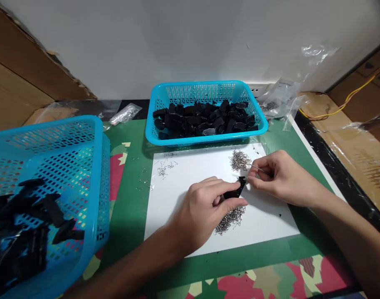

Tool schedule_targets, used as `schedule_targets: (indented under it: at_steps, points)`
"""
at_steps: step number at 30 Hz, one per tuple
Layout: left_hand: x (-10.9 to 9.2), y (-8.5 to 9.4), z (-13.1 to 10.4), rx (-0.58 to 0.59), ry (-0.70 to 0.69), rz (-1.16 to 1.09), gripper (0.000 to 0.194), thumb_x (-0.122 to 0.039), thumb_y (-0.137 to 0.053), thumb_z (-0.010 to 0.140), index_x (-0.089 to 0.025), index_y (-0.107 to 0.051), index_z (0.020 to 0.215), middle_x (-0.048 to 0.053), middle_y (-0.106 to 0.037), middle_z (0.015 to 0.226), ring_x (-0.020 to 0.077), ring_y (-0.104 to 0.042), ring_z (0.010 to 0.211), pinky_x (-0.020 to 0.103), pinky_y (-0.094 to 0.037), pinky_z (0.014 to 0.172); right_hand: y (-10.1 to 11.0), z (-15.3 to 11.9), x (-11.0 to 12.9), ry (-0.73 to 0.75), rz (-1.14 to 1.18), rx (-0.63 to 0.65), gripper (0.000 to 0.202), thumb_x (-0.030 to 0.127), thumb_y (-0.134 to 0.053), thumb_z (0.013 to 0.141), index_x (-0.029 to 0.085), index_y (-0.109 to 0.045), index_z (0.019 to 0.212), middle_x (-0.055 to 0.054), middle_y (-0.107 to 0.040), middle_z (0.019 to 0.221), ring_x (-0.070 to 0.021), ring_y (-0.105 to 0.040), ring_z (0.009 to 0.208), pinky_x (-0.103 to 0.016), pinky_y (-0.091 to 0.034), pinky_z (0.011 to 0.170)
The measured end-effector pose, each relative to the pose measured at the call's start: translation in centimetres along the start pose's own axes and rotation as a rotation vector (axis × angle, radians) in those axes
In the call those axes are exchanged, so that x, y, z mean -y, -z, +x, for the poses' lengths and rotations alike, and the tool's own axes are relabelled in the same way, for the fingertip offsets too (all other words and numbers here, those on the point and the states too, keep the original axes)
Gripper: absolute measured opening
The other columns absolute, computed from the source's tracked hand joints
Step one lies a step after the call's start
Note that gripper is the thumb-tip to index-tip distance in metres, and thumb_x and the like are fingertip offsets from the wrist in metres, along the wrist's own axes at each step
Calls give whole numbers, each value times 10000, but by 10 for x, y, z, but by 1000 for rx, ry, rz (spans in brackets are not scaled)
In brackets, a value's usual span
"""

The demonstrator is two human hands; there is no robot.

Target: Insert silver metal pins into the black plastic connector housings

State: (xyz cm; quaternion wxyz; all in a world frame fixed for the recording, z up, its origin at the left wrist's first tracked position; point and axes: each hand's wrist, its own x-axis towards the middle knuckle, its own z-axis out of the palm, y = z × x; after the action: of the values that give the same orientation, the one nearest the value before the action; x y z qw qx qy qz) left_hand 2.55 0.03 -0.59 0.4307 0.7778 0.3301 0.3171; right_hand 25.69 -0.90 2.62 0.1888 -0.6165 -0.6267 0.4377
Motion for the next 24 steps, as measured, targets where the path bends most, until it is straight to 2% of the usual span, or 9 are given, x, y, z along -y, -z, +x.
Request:
schedule_targets:
  at_steps: [4, 8, 14, 18, 24]
  points:
    - [-1, -2, 0, 9, -65, 21, 285, -253, -826, 885, -80, -809, 1110, 2, -635, 661, 131, -545, 638, 264, -450, 599, 1, -1, 2, 47, -55, -21, 191, 253, -642, 803, 182, -631, 625, 65, -337, 509, -81, -265, 496, -256, -204, 453]
    - [-2, -1, 0, 15, -68, 31, 280, -239, -834, 874, -75, -811, 1099, 1, -641, 656, 126, -541, 623, 262, -457, 597, -1, -3, 1, 134, -167, -75, 203, 245, -635, 830, 183, -625, 637, 61, -359, 520, -85, -300, 500, -252, -234, 463]
    - [-2, -1, 0, 7, -14, 2, 275, -278, -823, 892, -107, -820, 1108, 32, -724, 743, 120, -574, 625, 262, -473, 594, -4, -8, -1, 234, -264, -102, 268, 228, -621, 867, 203, -502, 628, 68, -347, 536, -88, -282, 514, -255, -261, 483]
    - [-3, -1, -1, 0, 38, -22, 267, -288, -829, 889, -134, -827, 1107, 52, -771, 812, 121, -593, 622, 263, -484, 585, -5, -9, 0, 262, -290, -95, 237, 242, -599, 902, 199, -566, 671, 64, -375, 535, -89, -314, 497, -257, -273, 486]
    - [-4, -2, -1, -15, -34, -2, 274, -236, -836, 881, -121, -823, 1129, 84, -801, 860, 149, -668, 666, 282, -528, 620, -6, -10, 1, 284, -286, -55, 216, 221, -595, 898, 189, -608, 685, 61, -390, 526, -88, -311, 490, -256, -266, 475]
